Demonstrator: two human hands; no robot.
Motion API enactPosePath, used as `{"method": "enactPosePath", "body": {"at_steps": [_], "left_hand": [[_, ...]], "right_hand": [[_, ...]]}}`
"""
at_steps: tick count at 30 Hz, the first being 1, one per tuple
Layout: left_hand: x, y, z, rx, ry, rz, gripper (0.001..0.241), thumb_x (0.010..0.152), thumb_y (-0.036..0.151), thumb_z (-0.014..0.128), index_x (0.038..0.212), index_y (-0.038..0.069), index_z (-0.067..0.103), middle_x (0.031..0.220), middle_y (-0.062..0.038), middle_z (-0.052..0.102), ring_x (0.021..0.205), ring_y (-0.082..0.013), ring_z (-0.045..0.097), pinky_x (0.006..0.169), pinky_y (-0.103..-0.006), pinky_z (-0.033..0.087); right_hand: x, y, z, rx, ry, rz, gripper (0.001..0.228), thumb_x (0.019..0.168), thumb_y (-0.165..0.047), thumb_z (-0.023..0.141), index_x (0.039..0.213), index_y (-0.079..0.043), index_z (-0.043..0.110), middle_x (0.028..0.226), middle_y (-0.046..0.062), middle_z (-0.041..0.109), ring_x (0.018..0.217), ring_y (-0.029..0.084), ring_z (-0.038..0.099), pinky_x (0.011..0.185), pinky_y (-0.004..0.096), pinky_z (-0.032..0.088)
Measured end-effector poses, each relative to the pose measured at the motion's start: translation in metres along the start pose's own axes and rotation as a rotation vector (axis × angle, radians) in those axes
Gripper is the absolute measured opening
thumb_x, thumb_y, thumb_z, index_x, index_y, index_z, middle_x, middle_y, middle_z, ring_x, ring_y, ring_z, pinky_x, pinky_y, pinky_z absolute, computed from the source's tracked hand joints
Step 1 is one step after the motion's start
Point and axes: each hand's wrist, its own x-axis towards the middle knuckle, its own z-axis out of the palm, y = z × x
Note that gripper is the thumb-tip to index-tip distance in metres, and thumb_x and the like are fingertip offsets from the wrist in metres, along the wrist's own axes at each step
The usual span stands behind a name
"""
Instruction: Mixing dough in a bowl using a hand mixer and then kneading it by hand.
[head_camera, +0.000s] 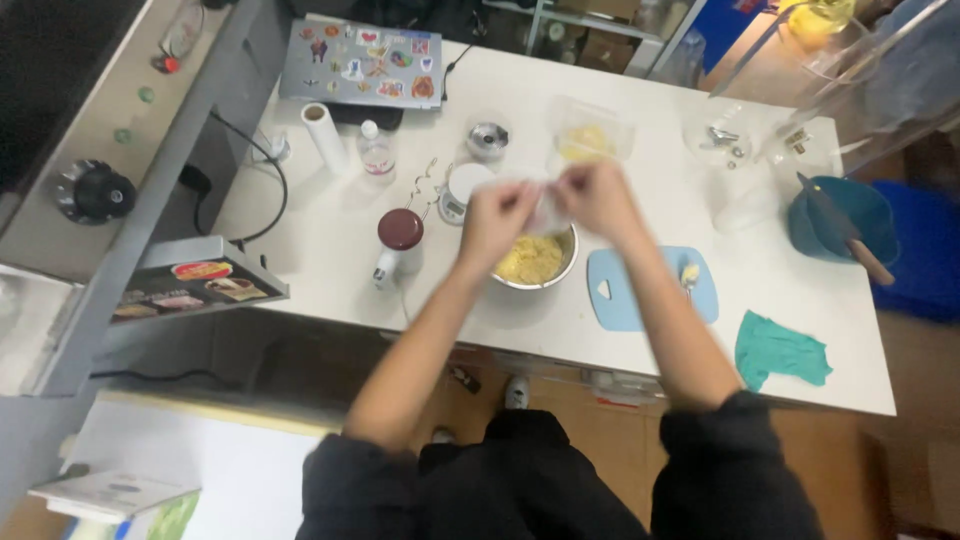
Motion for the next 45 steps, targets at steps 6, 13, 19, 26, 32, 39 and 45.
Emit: {"method": "enactPosePath", "body": {"at_steps": [6,13,19,26,32,39,45], "left_hand": [[-0.211,-0.131,-0.027,-0.334,0.351,-0.536,0.015,0.100,0.018,0.066,0.099,0.003,0.066,0.088,-0.004,0.070,0.075,-0.0107,0.067,0.065,-0.0285,0.056],[-0.297,-0.159,-0.044,-0.682,0.642,-0.749,0.012,0.101,0.020,0.062,0.095,0.011,0.059,0.088,0.000,0.067,0.078,-0.0120,0.064,0.071,-0.0304,0.056],[-0.284,-0.115,-0.041,0.413,0.465,-0.275,0.016,0.094,0.020,0.068,0.084,0.011,0.059,0.074,-0.003,0.062,0.071,-0.0198,0.060,0.070,-0.0349,0.049],[-0.256,-0.063,-0.045,1.034,0.274,0.308,0.033,0.085,0.022,0.075,0.067,0.014,0.048,0.066,-0.004,0.055,0.063,-0.0243,0.055,0.064,-0.0406,0.036],[-0.240,-0.051,-0.033,0.895,0.230,0.344,0.030,0.086,0.021,0.072,0.069,0.012,0.049,0.069,-0.005,0.053,0.068,-0.0251,0.057,0.068,-0.0403,0.040],[-0.217,-0.007,-0.012,0.750,0.117,0.462,0.031,0.090,0.019,0.074,0.068,0.010,0.054,0.068,-0.006,0.051,0.067,-0.0263,0.053,0.068,-0.0406,0.041],[-0.194,0.012,-0.007,0.739,-0.007,0.519,0.030,0.090,0.019,0.074,0.068,0.010,0.055,0.068,-0.005,0.053,0.068,-0.0250,0.054,0.067,-0.0395,0.042]], "right_hand": [[-0.163,0.042,0.144,1.261,-0.277,0.444,0.019,0.102,-0.020,0.064,0.099,-0.002,0.070,0.086,0.005,0.073,0.078,0.014,0.070,0.073,0.029,0.057],[-0.257,0.093,0.263,1.354,-0.352,0.698,0.010,0.095,-0.013,0.065,0.091,-0.009,0.057,0.080,-0.002,0.062,0.069,0.011,0.059,0.066,0.029,0.051],[-0.252,0.105,0.301,0.988,-0.321,0.704,0.021,0.095,-0.018,0.070,0.082,-0.006,0.058,0.067,-0.001,0.054,0.056,0.010,0.048,0.047,0.027,0.041],[-0.221,0.066,0.265,1.845,-0.168,1.098,0.032,0.101,-0.041,0.067,0.099,-0.009,0.067,0.089,0.004,0.068,0.084,0.018,0.065,0.078,0.033,0.055],[-0.194,0.001,0.200,1.967,-0.206,0.793,0.039,0.105,-0.037,0.051,0.118,-0.005,0.067,0.122,0.009,0.070,0.123,0.026,0.060,0.111,0.042,0.046],[-0.161,0.000,0.192,1.877,-0.228,0.305,0.026,0.113,-0.024,0.051,0.131,-0.007,0.060,0.133,0.010,0.064,0.127,0.025,0.056,0.117,0.045,0.042],[-0.152,0.040,0.209,1.696,-0.101,0.370,0.022,0.116,-0.025,0.056,0.128,-0.007,0.061,0.118,0.005,0.061,0.108,0.018,0.057,0.096,0.033,0.048]]}}
